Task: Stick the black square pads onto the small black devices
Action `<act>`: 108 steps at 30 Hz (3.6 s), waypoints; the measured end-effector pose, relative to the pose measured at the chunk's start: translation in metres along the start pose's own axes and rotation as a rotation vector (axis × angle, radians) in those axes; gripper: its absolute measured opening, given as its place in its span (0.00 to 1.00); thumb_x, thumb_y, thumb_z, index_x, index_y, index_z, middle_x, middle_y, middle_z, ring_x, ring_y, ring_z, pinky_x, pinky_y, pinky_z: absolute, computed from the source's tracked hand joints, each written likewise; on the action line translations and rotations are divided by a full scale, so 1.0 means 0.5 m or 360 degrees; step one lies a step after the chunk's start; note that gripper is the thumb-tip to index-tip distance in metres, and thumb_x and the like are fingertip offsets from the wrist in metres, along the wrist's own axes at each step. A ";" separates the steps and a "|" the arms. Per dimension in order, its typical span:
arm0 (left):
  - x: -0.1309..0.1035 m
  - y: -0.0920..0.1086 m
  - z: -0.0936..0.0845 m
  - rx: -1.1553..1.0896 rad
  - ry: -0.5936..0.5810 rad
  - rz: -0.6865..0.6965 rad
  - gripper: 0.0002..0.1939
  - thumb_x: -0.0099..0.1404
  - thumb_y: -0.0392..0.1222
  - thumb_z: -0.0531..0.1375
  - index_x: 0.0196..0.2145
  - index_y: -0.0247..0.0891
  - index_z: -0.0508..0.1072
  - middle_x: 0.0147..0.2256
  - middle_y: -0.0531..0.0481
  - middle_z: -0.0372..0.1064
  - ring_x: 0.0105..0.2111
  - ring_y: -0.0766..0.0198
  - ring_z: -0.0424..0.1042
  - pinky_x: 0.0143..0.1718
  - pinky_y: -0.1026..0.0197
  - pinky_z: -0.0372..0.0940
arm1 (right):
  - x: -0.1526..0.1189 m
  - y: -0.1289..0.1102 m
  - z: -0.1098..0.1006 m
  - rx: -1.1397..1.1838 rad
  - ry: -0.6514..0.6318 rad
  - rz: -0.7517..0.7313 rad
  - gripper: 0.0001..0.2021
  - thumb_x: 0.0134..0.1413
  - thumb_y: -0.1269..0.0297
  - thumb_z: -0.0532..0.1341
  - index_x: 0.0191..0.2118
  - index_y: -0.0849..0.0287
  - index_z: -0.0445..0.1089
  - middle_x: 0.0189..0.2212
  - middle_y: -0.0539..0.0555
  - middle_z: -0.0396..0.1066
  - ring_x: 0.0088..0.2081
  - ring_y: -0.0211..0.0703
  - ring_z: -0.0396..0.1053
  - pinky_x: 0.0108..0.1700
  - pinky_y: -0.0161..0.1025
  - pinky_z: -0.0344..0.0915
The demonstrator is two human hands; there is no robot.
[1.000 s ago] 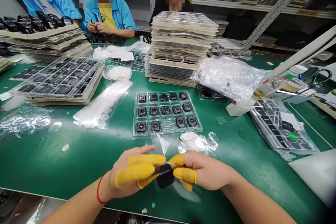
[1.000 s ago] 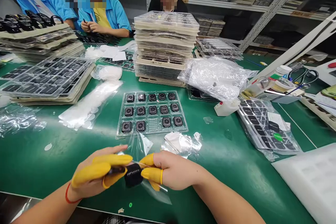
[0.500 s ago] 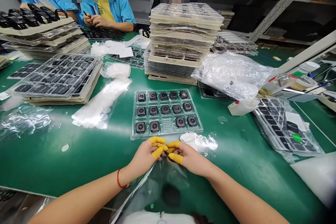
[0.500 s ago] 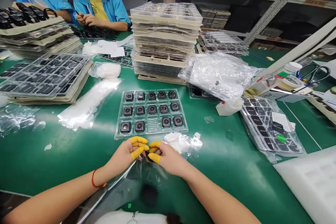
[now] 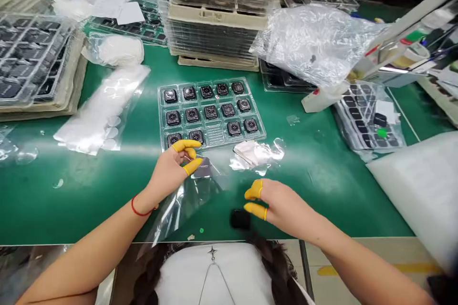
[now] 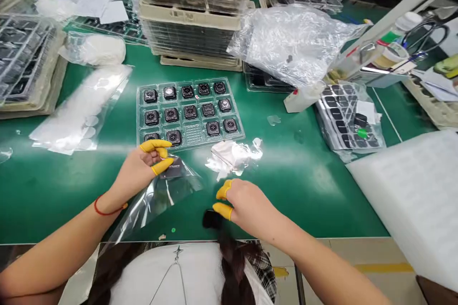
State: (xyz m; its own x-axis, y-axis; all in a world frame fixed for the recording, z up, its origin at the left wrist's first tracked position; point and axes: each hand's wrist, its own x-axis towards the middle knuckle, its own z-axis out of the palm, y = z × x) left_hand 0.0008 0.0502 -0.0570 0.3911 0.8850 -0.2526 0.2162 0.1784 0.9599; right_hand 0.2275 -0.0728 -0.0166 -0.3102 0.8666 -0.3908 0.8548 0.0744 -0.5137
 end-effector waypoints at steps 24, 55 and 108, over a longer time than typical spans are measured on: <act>-0.071 0.017 0.070 0.0207 -0.0499 0.0428 0.28 0.65 0.43 0.54 0.60 0.40 0.50 0.35 0.48 0.67 0.34 0.63 0.67 0.40 0.57 0.64 | 0.081 -0.026 -0.005 0.1650 0.0356 -0.0091 0.08 0.51 0.66 0.58 0.39 0.56 0.62 0.35 0.50 0.67 0.37 0.40 0.66 0.41 0.40 0.63; -0.016 -0.017 0.059 0.0071 -0.0749 0.0265 0.23 0.59 0.37 0.60 0.51 0.42 0.60 0.43 0.49 0.64 0.39 0.62 0.68 0.42 0.59 0.64 | 0.147 0.043 0.001 0.0997 0.0602 0.0106 0.09 0.52 0.60 0.58 0.36 0.58 0.68 0.32 0.52 0.70 0.34 0.42 0.66 0.37 0.41 0.60; -0.015 -0.004 0.033 -0.0067 -0.0310 -0.0044 0.27 0.59 0.42 0.62 0.53 0.39 0.57 0.38 0.46 0.71 0.36 0.58 0.73 0.40 0.53 0.69 | 0.117 -0.015 -0.043 0.1290 0.0777 -0.0065 0.04 0.51 0.61 0.61 0.33 0.51 0.72 0.35 0.52 0.71 0.40 0.45 0.67 0.45 0.46 0.62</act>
State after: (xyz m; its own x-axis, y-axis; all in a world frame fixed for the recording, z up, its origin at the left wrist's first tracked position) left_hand 0.0122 0.0364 -0.0593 0.5519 0.7804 -0.2939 0.1935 0.2229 0.9554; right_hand 0.2116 -0.0119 -0.0191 0.0317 0.9952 -0.0923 0.2410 -0.0973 -0.9656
